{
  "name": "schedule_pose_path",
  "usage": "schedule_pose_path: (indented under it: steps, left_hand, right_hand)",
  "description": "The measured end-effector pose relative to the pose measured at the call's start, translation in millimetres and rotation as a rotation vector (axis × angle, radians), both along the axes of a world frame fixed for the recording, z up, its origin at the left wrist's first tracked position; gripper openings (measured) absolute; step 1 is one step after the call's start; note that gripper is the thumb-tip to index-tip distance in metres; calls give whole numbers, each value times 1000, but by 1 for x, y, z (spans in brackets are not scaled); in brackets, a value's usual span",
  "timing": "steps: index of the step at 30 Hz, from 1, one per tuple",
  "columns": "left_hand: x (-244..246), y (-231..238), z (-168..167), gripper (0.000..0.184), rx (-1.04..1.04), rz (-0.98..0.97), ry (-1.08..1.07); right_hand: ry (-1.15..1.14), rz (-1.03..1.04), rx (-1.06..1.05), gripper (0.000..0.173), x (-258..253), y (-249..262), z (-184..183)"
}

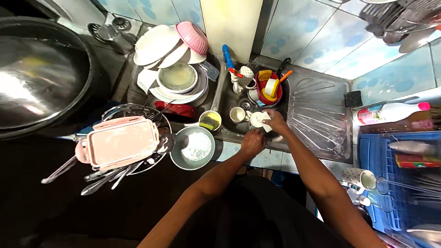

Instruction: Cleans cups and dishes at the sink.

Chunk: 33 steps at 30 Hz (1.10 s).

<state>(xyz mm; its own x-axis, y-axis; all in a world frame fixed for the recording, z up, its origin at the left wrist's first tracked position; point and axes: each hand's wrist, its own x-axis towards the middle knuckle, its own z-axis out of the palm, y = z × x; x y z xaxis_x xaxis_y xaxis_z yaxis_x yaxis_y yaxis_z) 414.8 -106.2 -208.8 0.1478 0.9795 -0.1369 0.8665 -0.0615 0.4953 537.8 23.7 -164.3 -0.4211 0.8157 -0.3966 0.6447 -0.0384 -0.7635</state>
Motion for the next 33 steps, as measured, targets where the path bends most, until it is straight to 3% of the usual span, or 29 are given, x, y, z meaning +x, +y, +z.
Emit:
schedule_pose_path:
  steps: [5, 9, 11, 15, 19, 22, 27, 33]
  left_hand:
    - [4, 1, 0, 37, 30, -12, 15]
    - [5, 2, -2, 35, 60, -20, 49]
    - [6, 4, -2, 35, 51, -28, 71]
    - [7, 4, -4, 36, 95, -37, 111]
    - [8, 5, -7, 38, 118, -40, 127]
    - [7, 5, -11, 37, 140, -37, 134]
    - [8, 5, -10, 37, 153, -34, 124]
    - [11, 5, -11, 40, 160, -23, 132]
  right_hand:
    - [-140, 104, 173, 55, -43, 2, -1]
    - [-120, -42, 262, 48, -34, -7, -1]
    - [-136, -192, 367, 47, -5, -12, -4]
    - [-506, -469, 426, 63, 105, -32, -21]
    - [-818, -793, 148, 95, 207, -73, -29]
    - [-911, -926, 65, 102, 248, -78, -34]
    - [-944, -938, 53, 106, 271, -52, -41]
    - [-888, -679, 275, 93, 297, -16, -53]
